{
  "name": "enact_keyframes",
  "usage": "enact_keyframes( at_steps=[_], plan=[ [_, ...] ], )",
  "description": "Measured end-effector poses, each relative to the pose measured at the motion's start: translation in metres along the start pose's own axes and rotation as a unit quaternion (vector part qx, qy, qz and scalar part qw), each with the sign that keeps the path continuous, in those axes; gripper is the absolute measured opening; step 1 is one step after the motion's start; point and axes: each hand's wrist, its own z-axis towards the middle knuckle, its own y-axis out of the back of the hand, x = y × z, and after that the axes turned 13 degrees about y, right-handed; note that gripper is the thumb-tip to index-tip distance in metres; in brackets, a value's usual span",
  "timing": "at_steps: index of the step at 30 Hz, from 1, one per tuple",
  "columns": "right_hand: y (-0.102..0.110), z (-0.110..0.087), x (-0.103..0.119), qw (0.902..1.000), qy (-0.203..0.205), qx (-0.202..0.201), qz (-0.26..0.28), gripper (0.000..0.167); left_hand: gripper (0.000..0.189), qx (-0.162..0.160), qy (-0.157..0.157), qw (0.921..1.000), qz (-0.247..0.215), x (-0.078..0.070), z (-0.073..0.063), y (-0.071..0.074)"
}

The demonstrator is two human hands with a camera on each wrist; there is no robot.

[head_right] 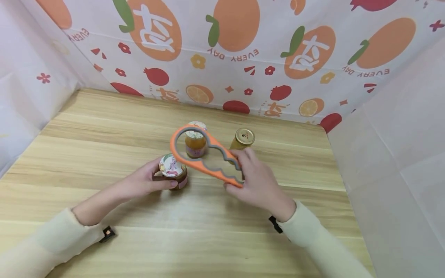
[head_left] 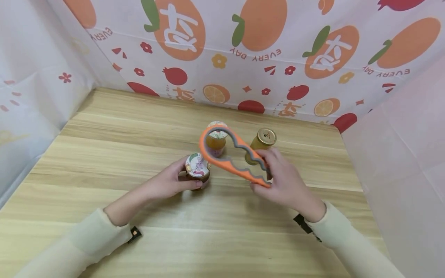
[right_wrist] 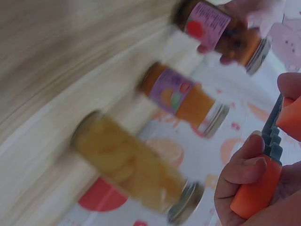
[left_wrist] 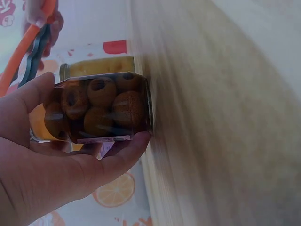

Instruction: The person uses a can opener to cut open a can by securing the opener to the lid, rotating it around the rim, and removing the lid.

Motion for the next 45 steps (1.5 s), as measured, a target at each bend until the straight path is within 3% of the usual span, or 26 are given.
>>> enact_keyframes(
  at_steps=[8,11,19,25,31,34,41,45],
  plan=[
    [-0.019,0.016,0.02,0.9982,0.023,0.052,0.02,0.07,0.045,0.031,-0.009,0.9994,-0.012,-0.002,-0.001,-0.01],
    [-0.023,0.02,0.024,0.9971,0.03,0.065,0.026,0.072,0.051,0.045,-0.021,0.9985,-0.023,-0.003,0.002,-0.014],
    [-0.027,0.025,0.027,0.9953,0.045,0.082,0.024,0.074,0.066,0.054,-0.065,0.9964,0.005,-0.008,0.005,-0.024],
    [-0.027,0.028,0.025,0.9936,0.051,0.1,0.015,0.075,0.075,0.079,-0.093,0.9923,-0.019,-0.013,0.007,-0.03],
    [-0.023,0.028,0.024,0.9916,0.059,0.115,0.009,0.08,0.076,0.045,-0.056,0.9972,0.02,-0.012,0.006,-0.03],
    [-0.021,0.028,0.023,0.9902,0.068,0.12,0.017,0.079,0.082,0.042,-0.042,0.9982,0.014,-0.011,0.008,-0.031],
    [-0.019,0.033,0.02,0.9879,0.077,0.133,0.019,0.077,0.076,0.033,-0.056,0.9979,0.003,-0.008,0.013,-0.036],
    [-0.02,0.036,0.019,0.989,0.078,0.126,-0.003,0.063,0.074,0.042,-0.05,0.9978,-0.004,-0.011,0.015,-0.038]
  ],
)
